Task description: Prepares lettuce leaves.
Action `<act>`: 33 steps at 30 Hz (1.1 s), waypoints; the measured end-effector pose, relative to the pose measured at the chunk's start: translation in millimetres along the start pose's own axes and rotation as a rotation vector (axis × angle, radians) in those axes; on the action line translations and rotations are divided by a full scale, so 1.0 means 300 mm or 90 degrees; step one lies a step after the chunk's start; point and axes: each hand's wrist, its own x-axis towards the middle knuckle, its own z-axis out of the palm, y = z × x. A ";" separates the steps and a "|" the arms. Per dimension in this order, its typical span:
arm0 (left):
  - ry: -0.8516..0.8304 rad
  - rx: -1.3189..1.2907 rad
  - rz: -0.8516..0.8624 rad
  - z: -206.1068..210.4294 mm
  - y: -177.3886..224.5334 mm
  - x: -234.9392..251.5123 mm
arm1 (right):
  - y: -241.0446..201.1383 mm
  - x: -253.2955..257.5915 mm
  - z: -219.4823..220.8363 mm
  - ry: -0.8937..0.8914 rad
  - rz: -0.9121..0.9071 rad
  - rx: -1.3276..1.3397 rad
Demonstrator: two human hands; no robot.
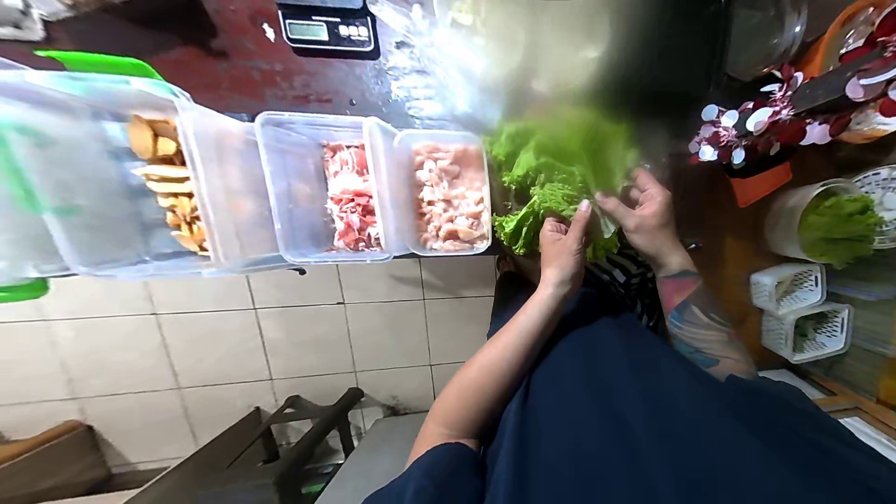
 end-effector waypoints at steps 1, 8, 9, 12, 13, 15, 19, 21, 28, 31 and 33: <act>0.005 -0.011 -0.003 0.002 0.000 -0.001 | 0.003 0.002 0.001 0.000 0.002 0.003; 0.020 -0.092 -0.049 -0.008 -0.017 -0.001 | -0.040 -0.015 0.009 0.008 0.024 -0.080; 0.023 -0.097 -0.056 -0.008 -0.016 -0.002 | -0.068 -0.021 0.010 0.002 0.065 -0.097; 0.023 -0.095 -0.070 -0.012 -0.023 -0.007 | 0.030 -0.007 0.001 0.043 -0.049 -0.106; 0.019 -0.094 -0.071 -0.012 -0.023 -0.010 | 0.037 -0.008 -0.008 0.046 -0.057 -0.113; 0.017 -0.097 -0.069 -0.010 -0.014 -0.015 | -0.001 -0.021 -0.037 0.024 -0.001 -0.117; 0.032 -0.106 -0.066 -0.011 0.016 -0.026 | 0.077 -0.002 -0.115 0.064 -0.104 0.084; 0.050 -0.099 -0.061 -0.007 0.033 -0.034 | 0.092 -0.004 -0.138 0.137 -0.140 0.142; 0.079 -0.023 -0.058 0.012 0.061 -0.058 | 0.022 -0.050 -0.106 0.134 -0.215 0.088; 0.055 -0.025 -0.061 0.016 0.066 -0.071 | -0.016 -0.072 -0.043 0.011 -0.215 -0.031; 0.037 -0.036 -0.062 0.019 0.066 -0.077 | -0.024 -0.081 0.002 -0.027 -0.192 -0.127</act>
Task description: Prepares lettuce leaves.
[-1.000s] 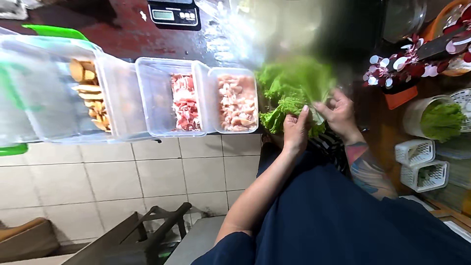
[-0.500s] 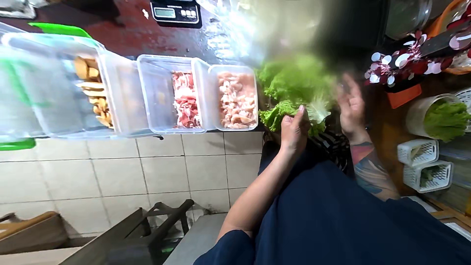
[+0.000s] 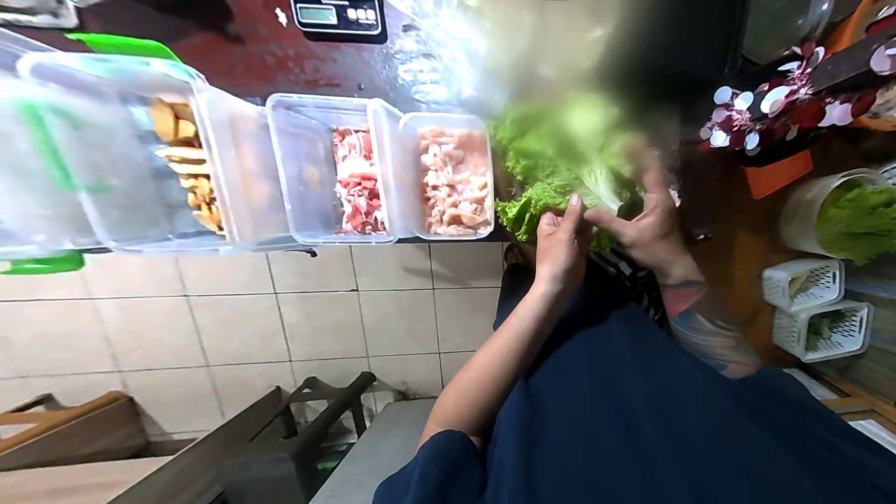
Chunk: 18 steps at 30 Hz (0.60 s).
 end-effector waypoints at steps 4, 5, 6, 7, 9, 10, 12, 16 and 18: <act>-0.004 -0.058 -0.028 -0.002 0.004 -0.006 | 0.008 -0.007 0.059 -0.017 0.040 -0.021; -0.009 -0.068 -0.026 -0.005 0.003 -0.006 | 0.014 -0.010 0.069 -0.017 0.042 0.015; -0.015 -0.071 -0.020 -0.008 0.001 -0.004 | 0.019 -0.014 0.077 -0.013 0.044 0.047; -0.022 -0.068 -0.015 -0.011 -0.002 -0.004 | 0.023 -0.020 0.083 -0.005 0.042 0.068; -0.025 -0.060 -0.008 -0.012 -0.007 -0.006 | 0.032 -0.034 0.091 0.033 0.017 0.070; -0.020 -0.053 -0.007 -0.013 -0.010 -0.007 | 0.035 -0.039 0.090 0.062 -0.004 0.065; -0.018 -0.043 -0.003 -0.019 -0.010 -0.008 | 0.045 -0.042 0.081 0.138 -0.057 0.080; -0.011 -0.058 -0.006 -0.017 0.005 -0.016 | 0.087 -0.031 0.031 0.290 -0.115 0.194; -0.006 -0.061 -0.011 -0.015 0.008 -0.019 | 0.090 -0.037 0.005 0.316 -0.069 0.266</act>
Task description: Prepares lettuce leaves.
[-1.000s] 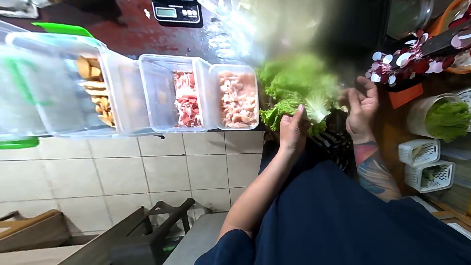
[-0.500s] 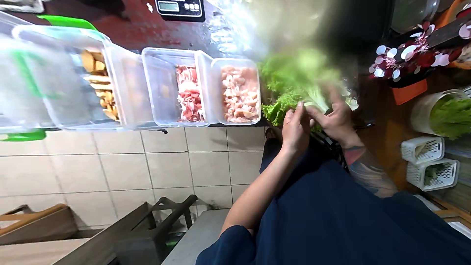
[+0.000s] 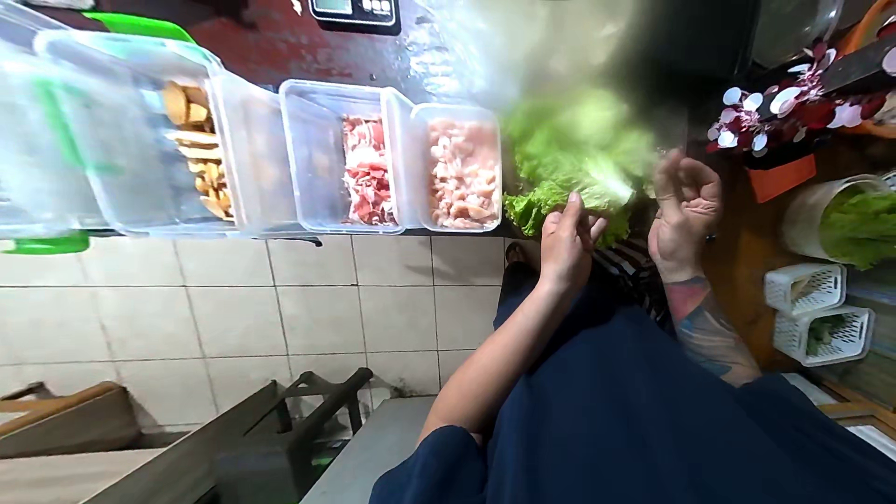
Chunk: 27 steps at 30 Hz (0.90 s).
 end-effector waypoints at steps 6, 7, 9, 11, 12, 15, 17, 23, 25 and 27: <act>-0.070 0.014 0.049 -0.013 -0.014 -0.011 | -0.026 -0.010 -0.006 -0.028 0.081 0.012; -0.076 0.023 0.065 -0.014 -0.020 -0.013 | -0.026 -0.015 0.001 -0.066 0.107 0.007; -0.081 0.054 0.105 -0.018 -0.034 -0.015 | -0.030 -0.030 0.032 -0.135 0.175 0.016; -0.080 0.097 0.140 -0.023 -0.046 -0.012 | -0.034 -0.047 0.076 -0.133 0.244 0.029; -0.084 0.112 0.150 -0.027 -0.051 -0.010 | -0.032 -0.053 0.094 -0.119 0.265 0.034; -0.082 0.095 0.153 -0.028 -0.054 -0.009 | -0.034 -0.056 0.123 -0.085 0.319 0.042; -0.067 0.054 0.129 -0.026 -0.043 -0.006 | -0.028 -0.059 0.124 -0.087 0.340 0.043; 0.008 -0.019 0.030 -0.020 -0.008 -0.007 | -0.002 -0.072 0.083 -0.180 0.308 0.072; 0.011 -0.020 0.025 -0.023 -0.003 -0.010 | -0.006 -0.067 0.064 -0.225 0.323 0.064; 0.017 -0.006 0.029 -0.022 -0.007 -0.008 | -0.017 -0.060 0.046 -0.247 0.363 0.069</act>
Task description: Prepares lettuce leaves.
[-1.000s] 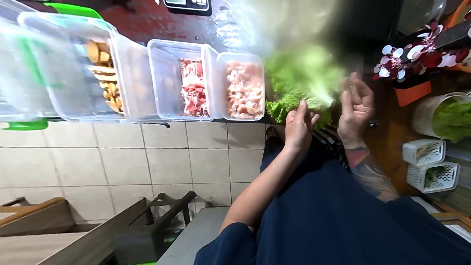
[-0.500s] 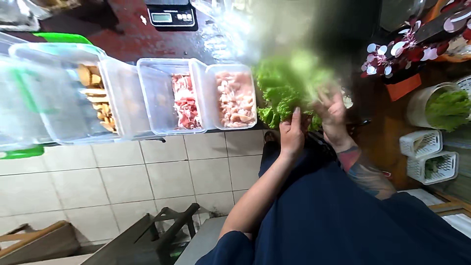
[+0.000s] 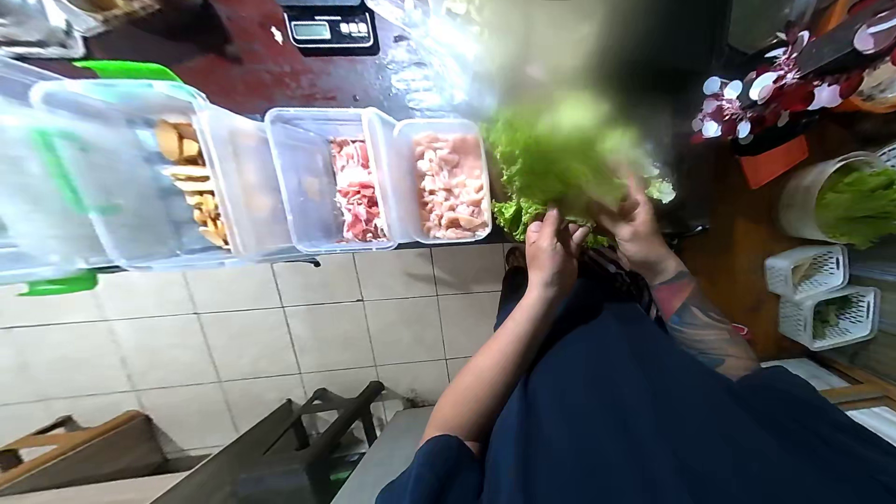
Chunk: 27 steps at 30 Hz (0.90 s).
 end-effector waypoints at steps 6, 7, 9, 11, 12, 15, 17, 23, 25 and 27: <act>0.010 0.034 0.024 -0.009 0.022 0.022 | -0.028 -0.025 -0.103 0.015 0.049 0.001; 0.012 0.034 0.027 -0.009 0.034 0.025 | -0.018 -0.033 -0.133 0.041 0.037 0.021; -0.005 0.032 0.026 -0.012 0.052 0.027 | 0.008 -0.045 -0.183 0.077 0.014 0.063; -0.040 0.026 0.021 -0.019 0.058 0.027 | 0.027 -0.048 -0.202 0.097 -0.020 0.100; -0.052 0.024 0.020 -0.019 0.058 0.026 | 0.031 -0.045 -0.197 0.107 -0.047 0.098; -0.067 0.013 0.025 -0.016 0.047 0.018 | 0.022 -0.027 -0.151 0.148 -0.189 -0.047; -0.067 0.028 0.036 -0.011 0.035 0.012 | 0.009 -0.008 -0.113 0.161 -0.310 -0.152; -0.104 0.049 0.030 -0.009 0.013 -0.011 | -0.064 0.039 0.024 0.053 -0.295 -0.440; -0.095 0.041 0.002 -0.012 0.019 -0.009 | -0.050 0.056 0.039 0.034 -0.266 -0.455; -0.081 0.027 -0.017 -0.016 0.026 -0.005 | -0.026 0.059 0.051 0.031 -0.259 -0.424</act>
